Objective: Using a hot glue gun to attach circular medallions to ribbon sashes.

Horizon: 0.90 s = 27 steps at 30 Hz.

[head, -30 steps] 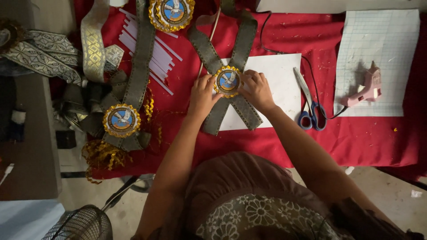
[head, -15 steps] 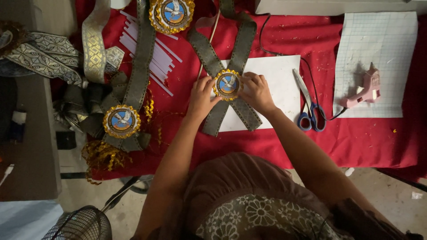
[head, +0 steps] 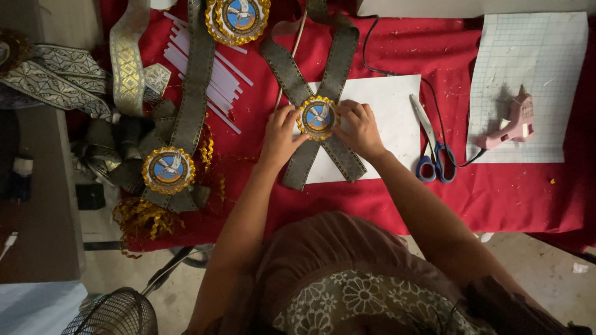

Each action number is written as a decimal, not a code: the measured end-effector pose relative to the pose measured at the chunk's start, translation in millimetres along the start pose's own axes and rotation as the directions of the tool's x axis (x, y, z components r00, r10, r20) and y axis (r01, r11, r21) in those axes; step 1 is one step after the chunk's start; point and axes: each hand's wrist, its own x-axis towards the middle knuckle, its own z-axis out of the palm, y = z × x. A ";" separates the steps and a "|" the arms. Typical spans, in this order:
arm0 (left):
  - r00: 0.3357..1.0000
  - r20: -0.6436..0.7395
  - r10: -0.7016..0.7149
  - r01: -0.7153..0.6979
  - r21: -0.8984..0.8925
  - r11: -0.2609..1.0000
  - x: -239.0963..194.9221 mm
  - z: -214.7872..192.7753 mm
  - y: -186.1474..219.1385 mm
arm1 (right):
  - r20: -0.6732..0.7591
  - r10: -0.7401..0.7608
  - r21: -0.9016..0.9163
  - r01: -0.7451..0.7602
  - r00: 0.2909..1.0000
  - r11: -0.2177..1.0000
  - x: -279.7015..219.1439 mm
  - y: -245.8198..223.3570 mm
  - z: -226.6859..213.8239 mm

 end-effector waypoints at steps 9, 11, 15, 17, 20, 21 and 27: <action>1.000 0.003 0.000 0.000 0.024 1.000 0.0 1.1 -1.2 | -0.001 0.035 0.016 -0.035 0.999 0.999 3.0 -9.3 -7.1; 1.000 0.003 0.000 0.000 0.027 1.000 0.7 0.9 -0.8 | -0.002 0.034 0.020 -0.034 0.999 0.999 4.0 -8.7 -7.5; 1.000 0.024 -0.013 0.011 0.084 0.996 4.1 0.2 1.8 | 0.017 0.016 -0.010 -0.016 1.000 1.000 5.0 -8.0 -7.1; 0.999 0.040 -0.022 0.017 0.116 0.993 7.0 -2.0 5.6 | 0.030 0.024 -0.019 -0.024 0.999 1.000 4.9 -10.4 -8.2; 0.990 0.119 -0.078 0.051 0.214 0.975 13.7 -6.2 14.0 | 0.051 0.051 -0.037 -0.049 0.997 0.998 4.6 -11.5 -9.7; 0.981 0.160 -0.110 0.065 0.260 0.963 14.6 -7.5 16.6 | 0.064 0.057 -0.052 -0.053 0.996 0.997 4.1 -10.6 -8.7; 0.957 0.240 -0.160 0.057 0.385 0.921 21.6 -10.9 26.9 | 0.062 0.064 -0.073 -0.060 0.996 0.996 4.3 -9.9 -6.6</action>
